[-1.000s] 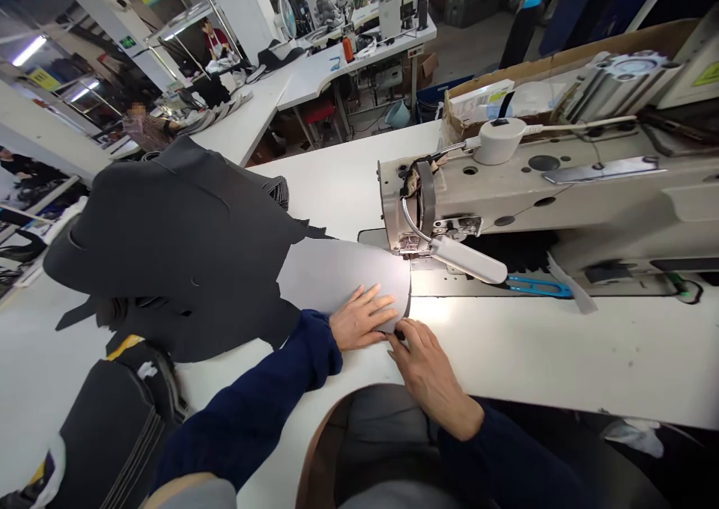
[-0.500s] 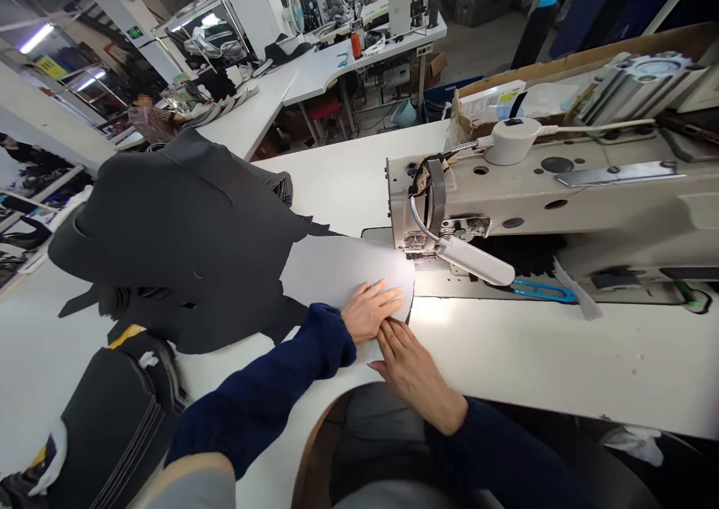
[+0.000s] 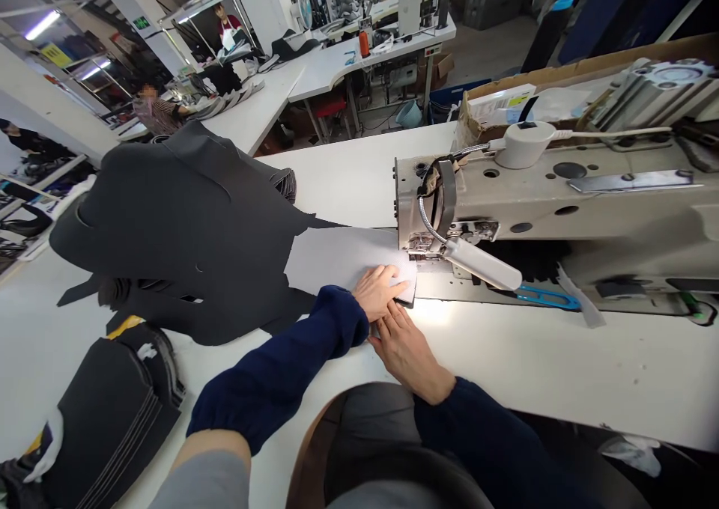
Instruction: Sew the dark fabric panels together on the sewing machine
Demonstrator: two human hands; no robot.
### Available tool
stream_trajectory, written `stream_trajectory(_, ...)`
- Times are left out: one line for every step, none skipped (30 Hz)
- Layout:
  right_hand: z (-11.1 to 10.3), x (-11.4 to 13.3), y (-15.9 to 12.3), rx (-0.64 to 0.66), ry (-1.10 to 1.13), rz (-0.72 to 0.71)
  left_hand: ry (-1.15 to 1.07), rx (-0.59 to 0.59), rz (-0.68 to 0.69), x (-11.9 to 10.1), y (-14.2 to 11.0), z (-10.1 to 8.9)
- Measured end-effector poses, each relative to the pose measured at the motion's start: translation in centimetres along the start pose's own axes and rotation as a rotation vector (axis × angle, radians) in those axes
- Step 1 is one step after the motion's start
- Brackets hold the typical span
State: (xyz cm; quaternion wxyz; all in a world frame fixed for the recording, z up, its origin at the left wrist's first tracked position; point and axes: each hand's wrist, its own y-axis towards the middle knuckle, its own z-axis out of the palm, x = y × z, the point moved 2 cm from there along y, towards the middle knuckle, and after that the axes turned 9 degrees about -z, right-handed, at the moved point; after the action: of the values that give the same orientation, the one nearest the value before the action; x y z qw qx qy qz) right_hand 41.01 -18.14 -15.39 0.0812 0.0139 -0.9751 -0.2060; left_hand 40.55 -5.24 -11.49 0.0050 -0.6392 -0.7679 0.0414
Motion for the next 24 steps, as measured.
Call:
stream_trajectory(0.0,-0.2,0.1,0.005,-0.007,0.002,0.002,0.005,-0.002,0.1,0.3,0.0)
stream_trajectory(0.1,-0.4,0.3,0.012,-0.015,0.005,0.003,0.011,0.011,0.3,0.5,0.0)
stream_trajectory(0.1,-0.5,0.4,0.019,-0.024,0.008,0.000,0.016,0.035,0.3,0.7,0.0)
stream_trajectory(0.1,-0.7,0.6,0.022,-0.034,0.010,-0.007,0.022,0.067,0.4,0.9,0.0)
stream_trajectory(0.1,-0.9,0.7,0.024,-0.045,0.010,-0.018,0.027,0.100,0.5,1.0,0.0)
stream_trajectory(0.2,-1.1,0.9,0.027,-0.056,0.010,-0.028,0.031,0.125,0.5,1.1,0.0)
stream_trajectory(0.2,-1.2,1.0,0.029,-0.065,0.010,-0.036,0.033,0.139,0.6,1.1,-0.1)
stream_trajectory(0.2,-1.4,1.1,0.032,-0.072,0.011,-0.038,0.035,0.143,0.6,1.2,-0.1)
stream_trajectory(0.2,-1.6,1.3,0.037,-0.074,0.011,-0.034,0.032,0.137,0.6,1.4,-0.2)
stream_trajectory(0.2,-1.8,1.4,0.042,-0.073,0.012,-0.025,0.029,0.131,0.6,1.5,-0.2)
stream_trajectory(0.2,-2.0,1.5,0.045,-0.071,0.009,-0.014,0.027,0.126,0.5,1.7,-0.3)
stream_trajectory(0.2,-2.2,1.6,0.047,-0.070,0.003,0.000,0.028,0.121,0.5,2.0,-0.3)
stream_trajectory(0.2,-2.4,1.8,0.048,-0.071,-0.004,0.014,0.030,0.114,0.4,2.2,-0.4)
stream_trajectory(0.2,-2.6,1.9,0.049,-0.074,-0.012,0.026,0.033,0.107,0.4,2.5,-0.4)
stream_trajectory(0.2,-2.8,2.0,0.053,-0.078,-0.019,0.035,0.036,0.101,0.4,2.8,-0.4)
stream_trajectory(0.2,-3.0,2.2,0.058,-0.080,-0.024,0.040,0.033,0.096,0.4,3.0,-0.4)
stream_trajectory(0.2,-3.2,2.3,0.061,-0.081,-0.023,0.041,0.025,0.092,0.5,3.3,-0.4)
stream_trajectory(0.2,-3.4,2.5,0.063,-0.081,-0.021,0.037,0.013,0.091,0.5,3.6,-0.4)
stream_trajectory(0.2,-3.7,2.7,0.063,-0.083,-0.021,0.030,0.001,0.091,0.6,3.8,-0.3)
stream_trajectory(0.3,-3.9,2.8,0.059,-0.087,-0.021,0.022,-0.008,0.089,0.7,4.1,-0.3)
stream_trajectory(0.3,-4.2,3.0,0.054,-0.093,-0.022,0.014,-0.014,0.082,0.8,4.3,-0.3)
stream_trajectory(0.4,-4.4,3.2,0.049,-0.101,-0.025,0.009,-0.014,0.074,0.9,4.6,-0.3)
stream_trajectory(0.4,-4.7,3.4,0.047,-0.108,-0.026,0.005,-0.010,0.063,1.0,4.8,-0.3)
stream_trajectory(0.4,-4.9,3.5,0.048,-0.115,-0.026,0.003,-0.006,0.050,1.1,5.1,-0.4)
